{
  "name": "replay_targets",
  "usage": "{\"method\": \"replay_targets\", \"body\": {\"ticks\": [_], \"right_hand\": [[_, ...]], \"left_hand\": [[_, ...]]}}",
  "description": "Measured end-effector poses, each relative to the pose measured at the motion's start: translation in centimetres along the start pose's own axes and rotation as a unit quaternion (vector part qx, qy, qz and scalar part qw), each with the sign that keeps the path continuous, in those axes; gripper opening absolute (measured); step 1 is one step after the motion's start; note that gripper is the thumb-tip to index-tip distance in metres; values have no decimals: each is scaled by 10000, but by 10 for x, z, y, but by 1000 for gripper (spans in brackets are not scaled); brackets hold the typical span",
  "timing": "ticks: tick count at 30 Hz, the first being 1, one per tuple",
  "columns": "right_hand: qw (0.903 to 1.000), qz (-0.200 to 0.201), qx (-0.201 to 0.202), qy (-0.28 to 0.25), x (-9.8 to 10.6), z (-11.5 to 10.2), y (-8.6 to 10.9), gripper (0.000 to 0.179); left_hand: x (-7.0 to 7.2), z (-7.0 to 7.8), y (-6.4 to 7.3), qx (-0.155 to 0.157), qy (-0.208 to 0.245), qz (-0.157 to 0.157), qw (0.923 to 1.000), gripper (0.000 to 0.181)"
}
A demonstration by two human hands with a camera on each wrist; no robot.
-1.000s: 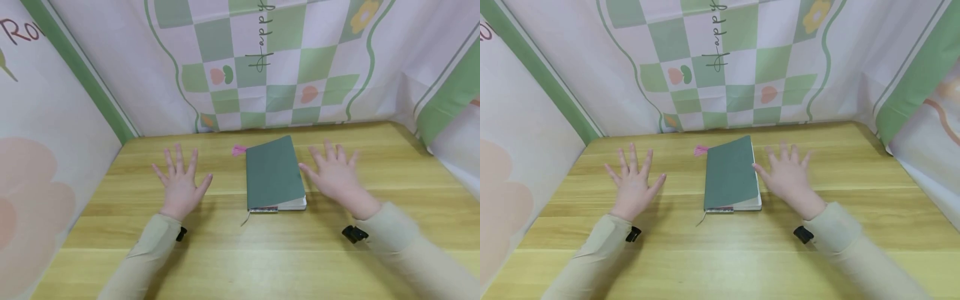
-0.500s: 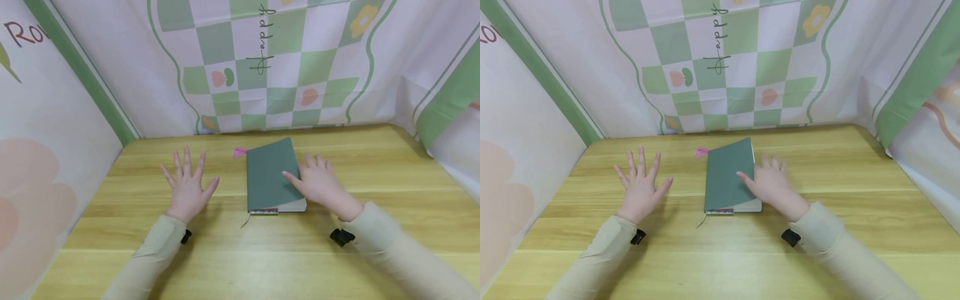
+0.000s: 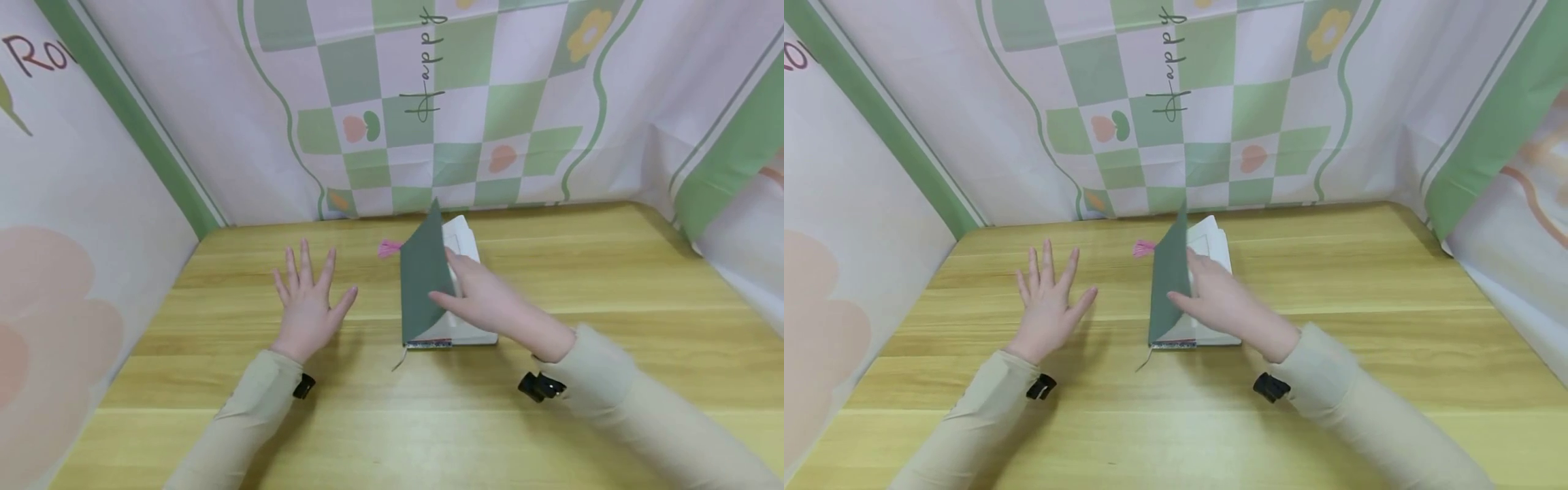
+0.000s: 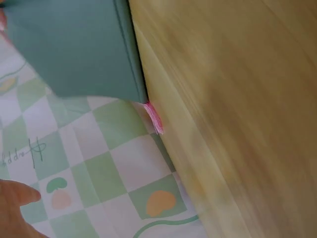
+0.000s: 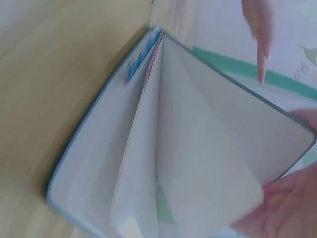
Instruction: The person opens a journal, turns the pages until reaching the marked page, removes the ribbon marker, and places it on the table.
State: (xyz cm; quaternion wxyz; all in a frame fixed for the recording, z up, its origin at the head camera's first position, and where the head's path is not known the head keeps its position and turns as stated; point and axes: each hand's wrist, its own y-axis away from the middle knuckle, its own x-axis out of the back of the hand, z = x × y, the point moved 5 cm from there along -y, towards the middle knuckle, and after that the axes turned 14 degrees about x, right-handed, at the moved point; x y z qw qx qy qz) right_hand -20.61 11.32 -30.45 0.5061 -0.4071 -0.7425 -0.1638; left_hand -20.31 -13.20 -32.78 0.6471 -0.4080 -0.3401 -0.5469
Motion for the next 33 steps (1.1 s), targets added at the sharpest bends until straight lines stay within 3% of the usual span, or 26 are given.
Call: {"method": "replay_targets", "body": {"ticks": [4, 7, 13, 17, 21, 27, 33], "right_hand": [[9961, -294, 609, -562, -17, -15, -7, 86], [9927, -609, 884, -547, -31, -21, -10, 85], [9881, -1163, 865, -505, -49, -24, -16, 83], [9857, -1390, 860, -414, -57, -26, -19, 80], [9831, -1574, 888, -302, -65, -27, -22, 78], [9771, -1965, 812, -101, -77, -27, -26, 75], [9727, -2271, 483, -70, -86, -29, -28, 71]], "left_hand": [[3, 0, 0, 119, 537, -218, 9982, 70], [5, -1, -1, 233, 1057, -390, 9934, 66], [7, -6, -2, 426, 2159, -750, 9726, 56], [7, -9, -4, 640, 2648, -997, 9570, 56], [5, -12, -8, 802, 2785, -1194, 9496, 58], [0, -22, -13, 1035, 2618, -1394, 9494, 58], [-8, -36, -21, 1329, 2418, -1668, 9466, 58]]}}
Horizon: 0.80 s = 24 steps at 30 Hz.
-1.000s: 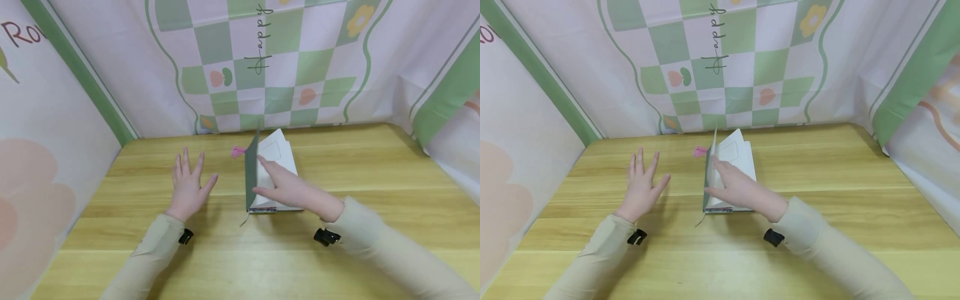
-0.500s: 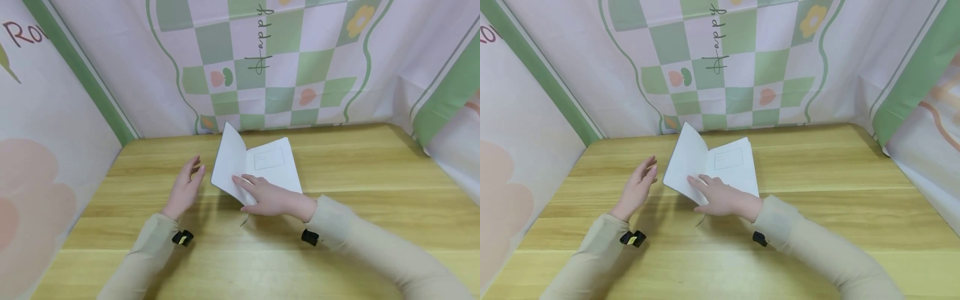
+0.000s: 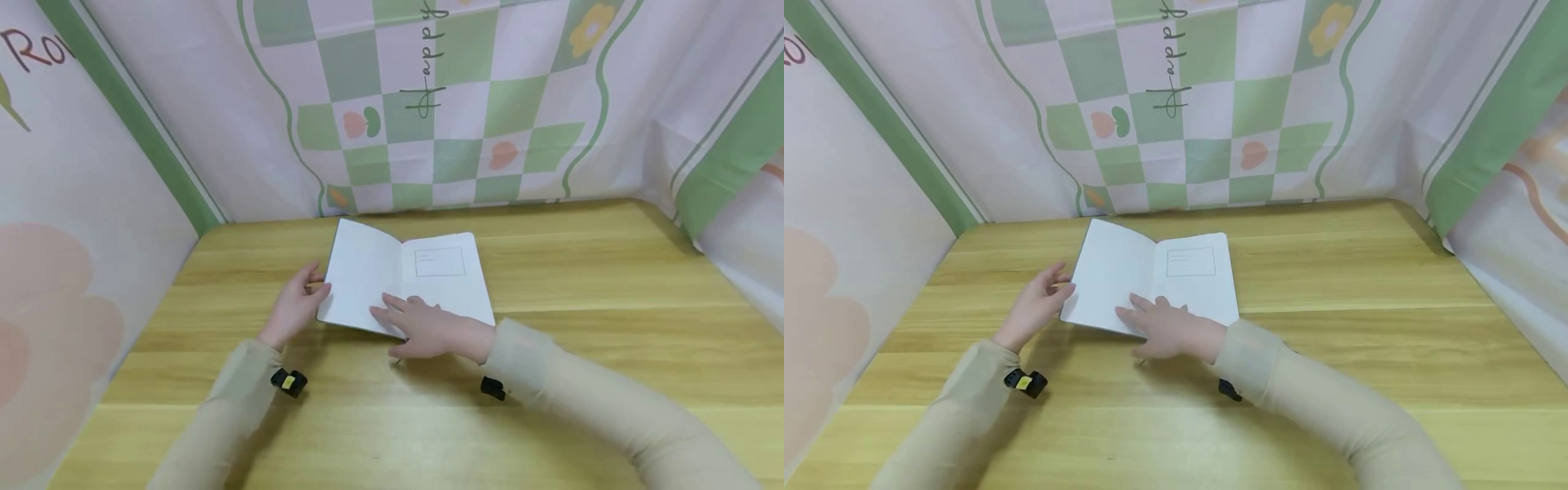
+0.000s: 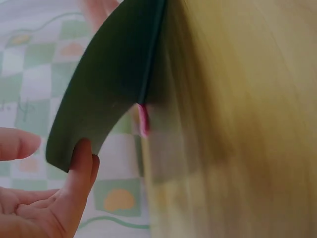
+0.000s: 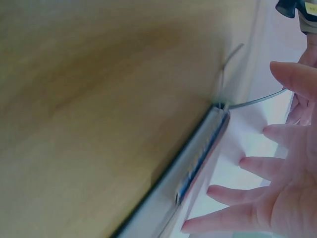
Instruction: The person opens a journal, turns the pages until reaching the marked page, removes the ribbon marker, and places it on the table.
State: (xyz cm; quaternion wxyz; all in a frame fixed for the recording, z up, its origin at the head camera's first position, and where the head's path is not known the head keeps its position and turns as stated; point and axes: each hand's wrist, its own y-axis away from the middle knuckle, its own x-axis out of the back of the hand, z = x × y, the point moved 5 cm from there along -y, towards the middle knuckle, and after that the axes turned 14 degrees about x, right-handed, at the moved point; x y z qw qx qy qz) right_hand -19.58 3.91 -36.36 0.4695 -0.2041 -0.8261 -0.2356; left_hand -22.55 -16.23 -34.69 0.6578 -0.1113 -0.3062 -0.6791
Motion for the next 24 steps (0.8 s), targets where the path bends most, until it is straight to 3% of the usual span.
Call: {"method": "replay_targets", "body": {"ticks": [6, 13, 20, 24], "right_hand": [[9997, -179, -128, 109, -8, -1, -4, 70], [9974, -430, -264, 520, -16, -3, -10, 71], [9991, -421, -59, 58, -5, 4, -6, 65], [9985, -470, 95, 254, 12, 19, -2, 64]], "left_hand": [[1, -16, -14, 320, -244, -400, 9984, 64], [-9, -38, -32, 1024, -487, -1151, 9869, 69], [-14, -42, -40, 1221, -669, -1136, 9837, 56], [-15, -40, -40, 1256, -608, -1129, 9838, 47]]}}
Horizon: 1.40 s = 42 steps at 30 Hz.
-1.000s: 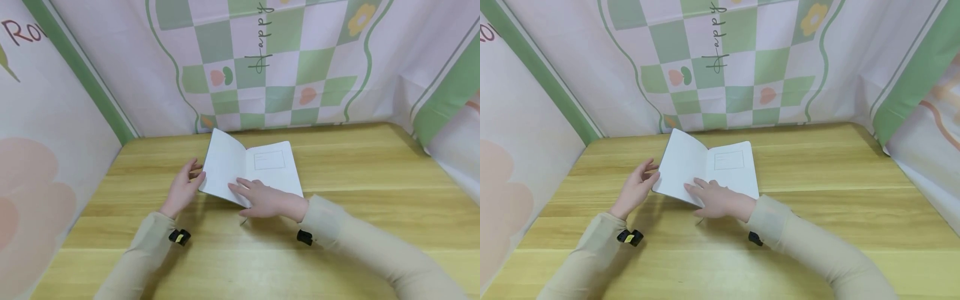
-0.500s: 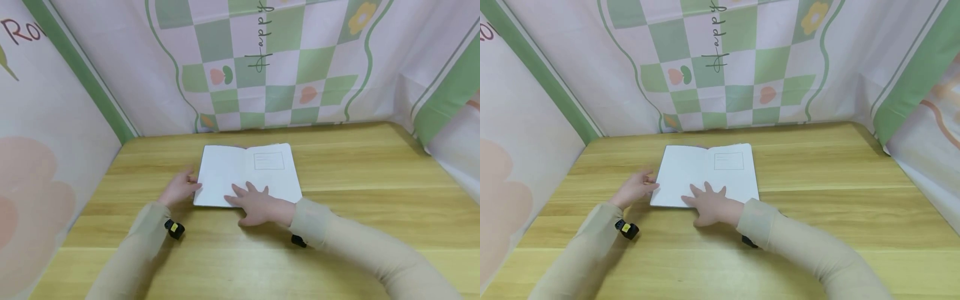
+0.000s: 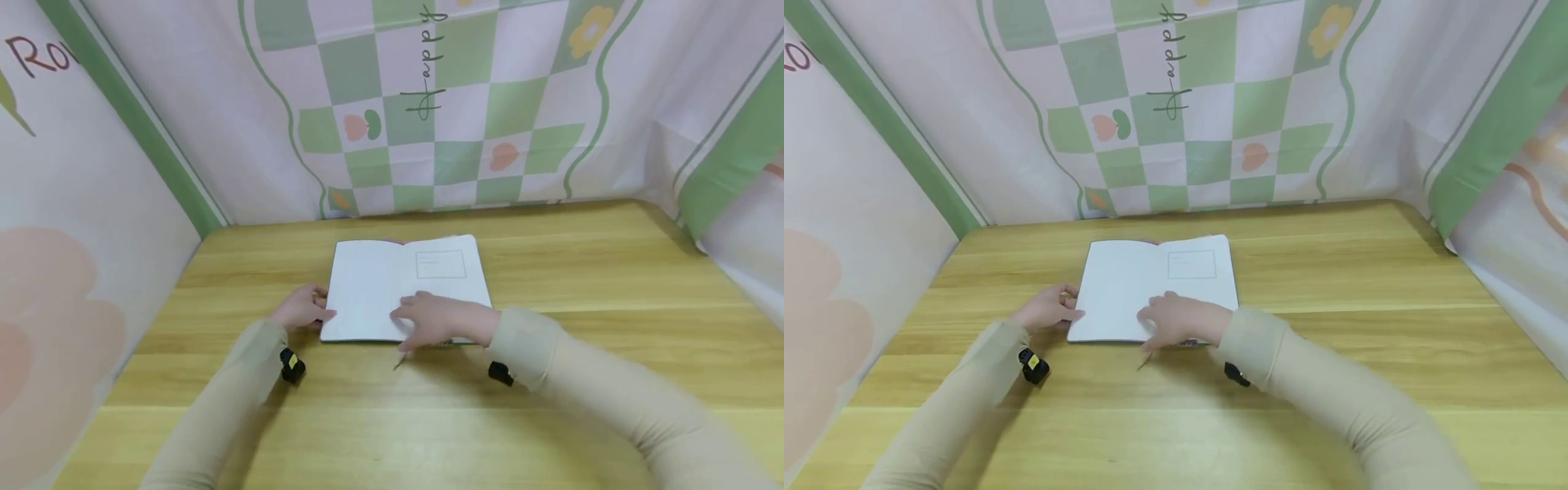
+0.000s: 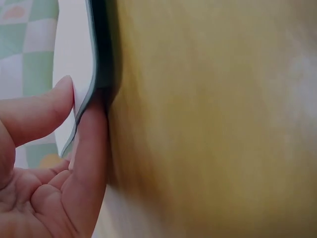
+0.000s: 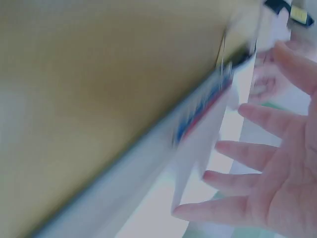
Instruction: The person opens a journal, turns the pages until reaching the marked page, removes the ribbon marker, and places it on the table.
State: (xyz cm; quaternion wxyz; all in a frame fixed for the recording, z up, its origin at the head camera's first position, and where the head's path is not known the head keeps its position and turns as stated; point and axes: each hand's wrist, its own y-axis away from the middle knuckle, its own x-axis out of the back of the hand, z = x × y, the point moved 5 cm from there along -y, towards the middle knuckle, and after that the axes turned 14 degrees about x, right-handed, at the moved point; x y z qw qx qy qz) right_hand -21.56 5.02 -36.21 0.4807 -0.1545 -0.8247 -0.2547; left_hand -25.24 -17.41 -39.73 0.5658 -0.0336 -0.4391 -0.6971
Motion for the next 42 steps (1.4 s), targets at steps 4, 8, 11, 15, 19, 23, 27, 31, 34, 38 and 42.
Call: {"method": "replay_targets", "body": {"ticks": [4, 8, 11, 15, 19, 23, 27, 31, 34, 38, 42], "right_hand": [[9992, -46, -295, 262, 16, 30, 8, 69], [9960, 112, -807, 354, 29, 66, 18, 76], [9927, 279, -1152, 206, 36, 89, 24, 85], [9859, 513, -1591, -36, 44, 111, 32, 99], [9798, 667, -1882, 68, 51, 126, 37, 107], [9768, 696, -2021, 101, 56, 134, 38, 110], [9769, 615, -2047, -9, 57, 136, 37, 111], [9783, 551, -1997, -83, 57, 133, 36, 107], [9795, 600, -1920, -61, 59, 129, 33, 102], [9806, 757, -1795, 197, 61, 125, 29, 100], [9796, 934, -1595, 792, 64, 120, 24, 97]], "left_hand": [[0, -1, 0, -16, 94, 49, 9999, 41], [-3, -2, 0, -43, 159, 67, 9998, 39], [-5, -3, -1, 27, 184, 95, 9998, 38], [-8, -3, -2, 63, 206, 125, 9997, 37], [-9, -1, -2, 16, 181, 135, 9997, 36], [-9, -2, -3, 14, 145, 161, 9998, 36], [-9, -2, -2, -2, 217, 128, 9997, 35], [-10, -1, -2, -46, 284, 54, 9996, 34], [-9, -1, -3, -68, 272, 79, 9996, 34], [-6, -1, -4, -118, 264, 127, 9995, 34], [-2, 0, -3, -148, 249, 119, 9995, 36]]}}
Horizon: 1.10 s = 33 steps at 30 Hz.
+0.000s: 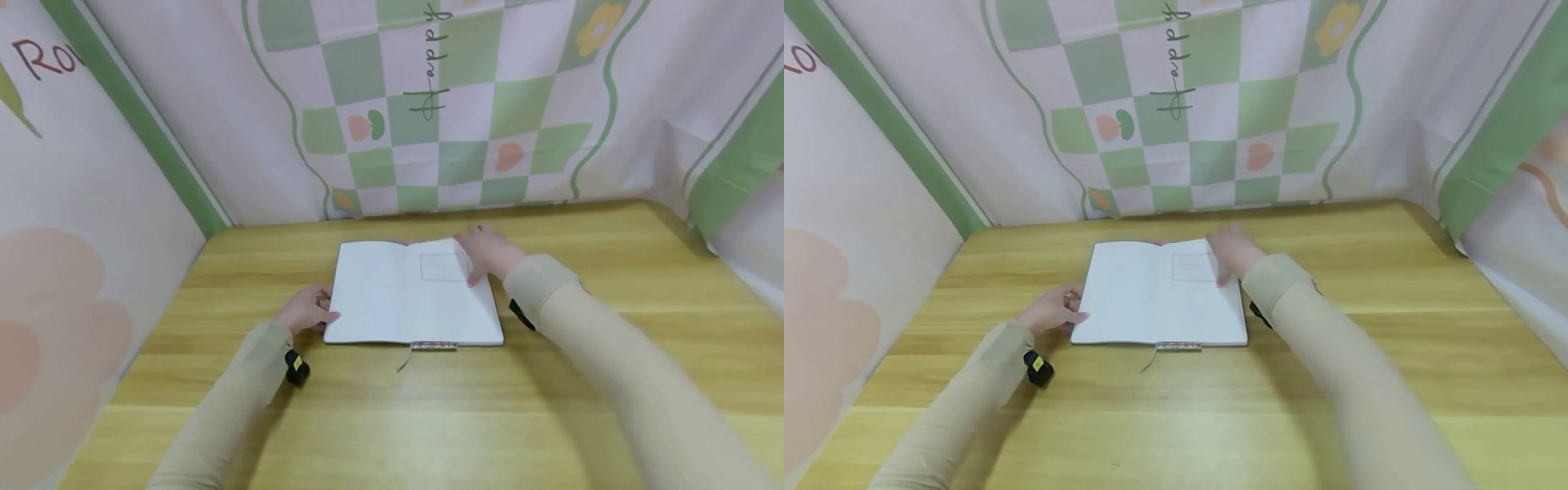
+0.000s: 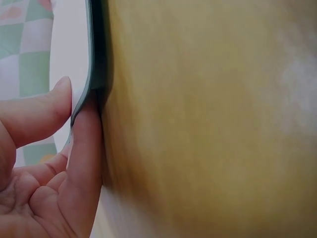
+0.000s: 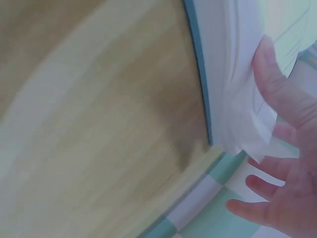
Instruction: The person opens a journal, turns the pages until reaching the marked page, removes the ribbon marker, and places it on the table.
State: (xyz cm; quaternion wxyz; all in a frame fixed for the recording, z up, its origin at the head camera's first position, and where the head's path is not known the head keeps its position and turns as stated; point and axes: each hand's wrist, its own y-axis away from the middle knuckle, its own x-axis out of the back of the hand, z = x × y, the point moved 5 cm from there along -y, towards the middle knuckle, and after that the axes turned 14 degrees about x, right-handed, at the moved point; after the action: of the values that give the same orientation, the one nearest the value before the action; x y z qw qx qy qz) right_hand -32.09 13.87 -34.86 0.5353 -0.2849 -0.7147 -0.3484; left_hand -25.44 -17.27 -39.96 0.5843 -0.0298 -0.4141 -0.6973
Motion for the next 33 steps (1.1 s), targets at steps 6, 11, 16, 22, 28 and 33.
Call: {"method": "replay_targets", "body": {"ticks": [6, 11, 16, 22, 28, 33], "right_hand": [[9986, 367, 331, 204, 3, -10, 1, 87], [9950, 619, 707, -325, 1, -13, 10, 78], [9856, 1072, 974, -869, -2, -10, 21, 65], [9678, 1674, 1061, -1549, 4, -11, 35, 57], [9404, 1893, 725, -2730, 8, -15, 44, 50], [8829, 1720, 57, -4368, 4, -20, 48, 55]], "left_hand": [[4, 2, 2, 36, -73, 27, 10000, 37], [4, 3, 2, 72, -104, 36, 9999, 37], [2, 2, 0, 43, -23, -14, 10000, 35], [1, 1, 1, 40, -6, -28, 10000, 34], [0, 0, 2, 38, -31, -44, 10000, 34], [-1, 0, 2, 41, 32, -62, 10000, 34]]}}
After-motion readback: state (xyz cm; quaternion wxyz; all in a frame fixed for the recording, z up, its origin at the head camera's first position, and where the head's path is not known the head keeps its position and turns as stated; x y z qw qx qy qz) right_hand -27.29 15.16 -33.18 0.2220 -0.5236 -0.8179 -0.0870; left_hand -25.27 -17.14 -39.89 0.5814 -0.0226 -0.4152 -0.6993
